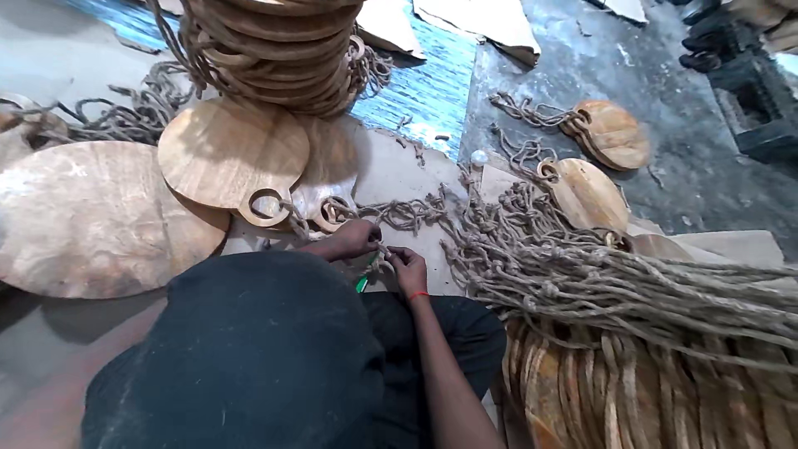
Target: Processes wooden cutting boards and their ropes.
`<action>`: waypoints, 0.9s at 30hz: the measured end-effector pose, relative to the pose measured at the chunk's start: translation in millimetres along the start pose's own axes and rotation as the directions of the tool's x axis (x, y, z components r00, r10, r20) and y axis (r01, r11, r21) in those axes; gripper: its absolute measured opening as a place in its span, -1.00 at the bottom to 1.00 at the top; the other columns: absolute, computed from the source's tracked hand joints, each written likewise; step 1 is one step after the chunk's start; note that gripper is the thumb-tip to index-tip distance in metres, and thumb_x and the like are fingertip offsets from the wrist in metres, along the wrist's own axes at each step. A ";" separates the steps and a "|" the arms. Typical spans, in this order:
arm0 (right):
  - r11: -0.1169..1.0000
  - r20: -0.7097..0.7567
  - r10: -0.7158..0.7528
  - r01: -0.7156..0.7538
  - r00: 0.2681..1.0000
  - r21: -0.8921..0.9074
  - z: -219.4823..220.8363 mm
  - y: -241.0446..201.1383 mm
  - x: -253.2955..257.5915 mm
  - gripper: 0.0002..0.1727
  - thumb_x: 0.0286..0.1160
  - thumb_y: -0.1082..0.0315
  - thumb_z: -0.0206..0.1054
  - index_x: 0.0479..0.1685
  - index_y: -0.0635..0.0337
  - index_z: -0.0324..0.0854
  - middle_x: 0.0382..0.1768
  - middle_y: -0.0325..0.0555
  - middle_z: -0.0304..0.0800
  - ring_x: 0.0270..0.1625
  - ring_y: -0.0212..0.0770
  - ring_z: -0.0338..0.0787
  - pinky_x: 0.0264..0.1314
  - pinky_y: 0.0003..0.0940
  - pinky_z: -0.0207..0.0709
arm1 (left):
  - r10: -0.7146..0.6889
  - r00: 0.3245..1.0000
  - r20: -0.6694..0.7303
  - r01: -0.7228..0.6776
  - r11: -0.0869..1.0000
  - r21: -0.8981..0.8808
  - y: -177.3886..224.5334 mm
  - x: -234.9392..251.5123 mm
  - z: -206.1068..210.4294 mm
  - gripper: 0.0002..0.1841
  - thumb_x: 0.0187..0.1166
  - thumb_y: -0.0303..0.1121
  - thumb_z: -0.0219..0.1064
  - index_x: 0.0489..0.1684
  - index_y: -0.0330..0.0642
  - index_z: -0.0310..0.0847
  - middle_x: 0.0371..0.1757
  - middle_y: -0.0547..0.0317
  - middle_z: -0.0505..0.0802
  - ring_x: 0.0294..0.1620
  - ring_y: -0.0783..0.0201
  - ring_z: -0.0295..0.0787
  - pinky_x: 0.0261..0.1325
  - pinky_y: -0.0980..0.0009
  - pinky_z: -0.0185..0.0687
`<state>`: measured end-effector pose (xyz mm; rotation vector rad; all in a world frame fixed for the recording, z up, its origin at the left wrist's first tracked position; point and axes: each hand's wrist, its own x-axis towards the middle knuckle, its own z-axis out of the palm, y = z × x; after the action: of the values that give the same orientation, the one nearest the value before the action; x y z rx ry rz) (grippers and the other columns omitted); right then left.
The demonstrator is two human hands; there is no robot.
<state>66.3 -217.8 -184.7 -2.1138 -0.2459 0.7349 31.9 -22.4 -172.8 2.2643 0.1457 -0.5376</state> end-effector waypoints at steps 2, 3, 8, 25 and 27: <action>0.999 -0.022 -0.027 0.026 0.999 -0.024 3.4 4.9 8.5 -0.77 0.67 0.30 0.39 0.15 0.15 0.81 0.00 -0.01 0.91 -0.03 -0.08 0.86 0.13 0.00 0.68 | -0.020 1.000 -0.009 0.020 1.000 0.024 1.9 1.7 2.6 -0.73 0.73 -0.31 0.29 0.23 -0.20 0.75 0.04 -0.12 0.87 0.13 -0.09 0.81 0.30 -0.16 0.61; 0.999 -0.037 -0.038 0.038 0.999 -0.013 6.0 10.2 16.9 -0.80 0.63 0.35 0.42 0.10 0.18 0.83 -0.02 -0.01 0.93 -0.01 -0.08 0.88 0.17 0.01 0.68 | -0.021 1.000 -0.013 0.021 0.999 0.037 2.0 2.1 4.0 -0.73 0.73 -0.31 0.27 0.23 -0.20 0.75 0.05 -0.13 0.87 0.15 -0.11 0.81 0.31 -0.17 0.60; 0.995 -0.013 -0.026 0.024 1.000 -0.099 10.1 7.7 17.4 -0.75 0.67 0.33 0.38 0.21 0.17 0.72 -0.03 0.08 0.90 -0.06 0.05 0.87 0.10 0.13 0.67 | -0.031 0.999 -0.031 0.033 0.998 0.061 -0.2 1.7 9.0 -0.74 0.73 -0.35 0.25 0.15 -0.30 0.75 0.04 -0.20 0.85 0.15 -0.17 0.80 0.29 -0.19 0.61; 0.947 0.162 -0.006 0.058 0.987 -0.317 6.2 3.5 13.9 -0.83 0.67 0.39 0.33 0.08 0.18 0.76 -0.18 0.17 0.86 -0.17 0.17 0.85 -0.09 0.20 0.68 | -0.135 0.987 0.091 0.136 0.991 -0.004 -1.8 6.5 12.5 -0.78 0.70 -0.37 0.30 0.05 -0.31 0.80 0.02 -0.18 0.87 0.14 -0.12 0.80 0.32 -0.13 0.59; 0.939 0.165 0.056 0.004 0.985 -0.344 8.4 0.5 19.5 -0.82 0.66 0.39 0.33 0.08 0.16 0.79 -0.11 0.12 0.89 -0.04 0.14 0.87 0.10 0.20 0.66 | -0.117 0.989 0.095 0.117 0.993 0.005 -4.4 6.6 14.3 -0.78 0.71 -0.37 0.30 0.04 -0.30 0.80 0.00 -0.16 0.87 0.11 -0.10 0.80 0.31 -0.12 0.60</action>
<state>77.1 -204.4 -197.0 -2.3864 -0.4702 0.9487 31.9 -30.2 -187.2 2.2339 0.2321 -0.7059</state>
